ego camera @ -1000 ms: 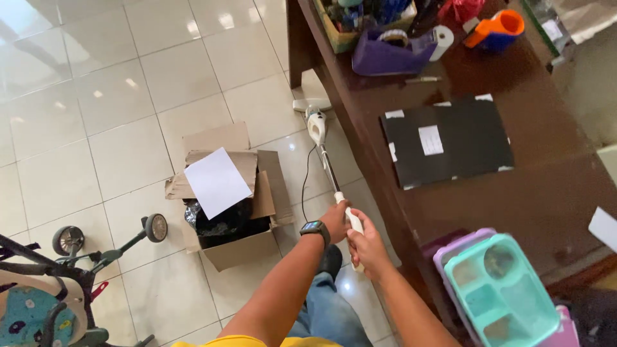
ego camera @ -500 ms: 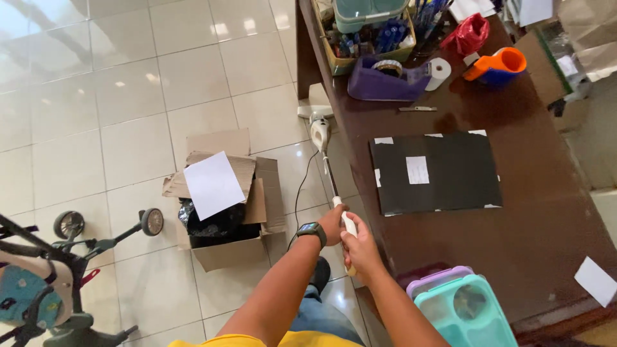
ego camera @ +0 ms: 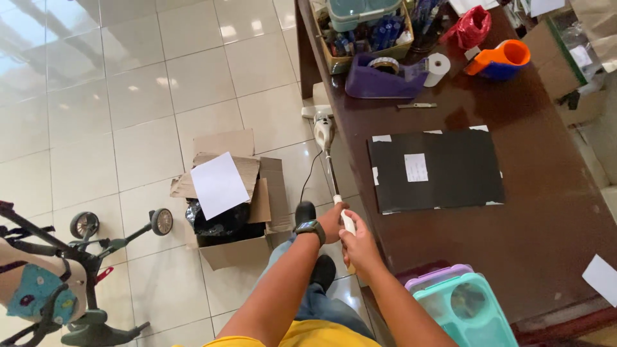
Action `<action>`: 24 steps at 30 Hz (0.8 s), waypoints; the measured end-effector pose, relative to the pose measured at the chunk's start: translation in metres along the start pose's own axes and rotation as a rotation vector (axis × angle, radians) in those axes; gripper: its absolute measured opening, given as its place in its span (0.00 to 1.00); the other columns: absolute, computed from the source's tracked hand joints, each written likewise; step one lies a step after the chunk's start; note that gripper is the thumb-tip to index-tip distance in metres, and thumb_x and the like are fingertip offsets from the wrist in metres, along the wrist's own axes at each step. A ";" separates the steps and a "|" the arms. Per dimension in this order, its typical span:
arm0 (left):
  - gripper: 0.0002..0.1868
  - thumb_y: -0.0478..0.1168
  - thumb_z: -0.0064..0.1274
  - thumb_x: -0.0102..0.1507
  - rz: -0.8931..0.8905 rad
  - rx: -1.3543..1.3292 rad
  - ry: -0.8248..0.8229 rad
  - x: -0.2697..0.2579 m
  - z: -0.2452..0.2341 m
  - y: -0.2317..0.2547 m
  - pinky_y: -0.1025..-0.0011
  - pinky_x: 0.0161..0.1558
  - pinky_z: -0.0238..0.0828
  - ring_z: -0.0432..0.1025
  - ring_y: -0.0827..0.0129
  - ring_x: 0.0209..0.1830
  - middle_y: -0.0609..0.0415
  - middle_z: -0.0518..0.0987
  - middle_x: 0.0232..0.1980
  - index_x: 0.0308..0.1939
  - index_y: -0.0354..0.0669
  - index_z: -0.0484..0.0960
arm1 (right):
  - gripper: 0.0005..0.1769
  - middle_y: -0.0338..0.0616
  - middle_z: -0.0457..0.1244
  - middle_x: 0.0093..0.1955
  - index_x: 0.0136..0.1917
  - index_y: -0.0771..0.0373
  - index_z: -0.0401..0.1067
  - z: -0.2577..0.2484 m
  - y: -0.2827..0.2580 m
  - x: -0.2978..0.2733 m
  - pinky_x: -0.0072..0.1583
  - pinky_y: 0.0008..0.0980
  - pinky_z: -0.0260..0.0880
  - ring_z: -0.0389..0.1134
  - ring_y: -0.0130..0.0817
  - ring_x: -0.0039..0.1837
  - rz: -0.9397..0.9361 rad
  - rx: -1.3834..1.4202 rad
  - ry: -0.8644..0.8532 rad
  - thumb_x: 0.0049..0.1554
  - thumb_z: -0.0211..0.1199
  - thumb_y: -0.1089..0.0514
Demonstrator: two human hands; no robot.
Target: Vacuuming a tiled floor around furniture, toys, and boxes.
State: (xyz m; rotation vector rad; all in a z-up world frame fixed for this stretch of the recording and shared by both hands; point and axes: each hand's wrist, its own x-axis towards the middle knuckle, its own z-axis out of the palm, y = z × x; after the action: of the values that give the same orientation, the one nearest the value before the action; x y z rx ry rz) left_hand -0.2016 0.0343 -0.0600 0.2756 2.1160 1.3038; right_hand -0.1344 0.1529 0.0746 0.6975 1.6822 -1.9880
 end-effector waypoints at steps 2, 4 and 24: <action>0.39 0.40 0.59 0.59 0.000 -0.081 -0.047 0.006 0.003 -0.011 0.60 0.57 0.74 0.77 0.51 0.58 0.36 0.80 0.57 0.72 0.40 0.59 | 0.31 0.38 0.59 0.31 0.75 0.53 0.59 -0.003 0.009 0.007 0.27 0.30 0.56 0.55 0.26 0.24 -0.028 0.003 -0.008 0.59 0.54 0.61; 0.40 0.40 0.59 0.59 0.002 -0.162 -0.092 0.009 0.006 -0.017 0.61 0.57 0.75 0.78 0.52 0.58 0.36 0.81 0.56 0.72 0.38 0.56 | 0.31 0.38 0.60 0.31 0.75 0.54 0.59 -0.006 0.014 0.009 0.27 0.30 0.56 0.55 0.26 0.23 -0.059 0.002 -0.016 0.58 0.54 0.62; 0.42 0.42 0.58 0.60 -0.120 0.245 -0.156 0.002 -0.015 0.046 0.57 0.61 0.69 0.74 0.47 0.63 0.36 0.77 0.62 0.75 0.45 0.54 | 0.32 0.38 0.57 0.29 0.75 0.53 0.59 -0.025 -0.010 0.004 0.26 0.32 0.57 0.55 0.26 0.24 0.034 -0.079 -0.056 0.58 0.55 0.62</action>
State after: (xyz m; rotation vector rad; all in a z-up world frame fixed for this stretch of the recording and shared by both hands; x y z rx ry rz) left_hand -0.2185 0.0469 -0.0166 0.3358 2.1231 0.9249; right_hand -0.1411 0.1788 0.0767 0.6329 1.6951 -1.8895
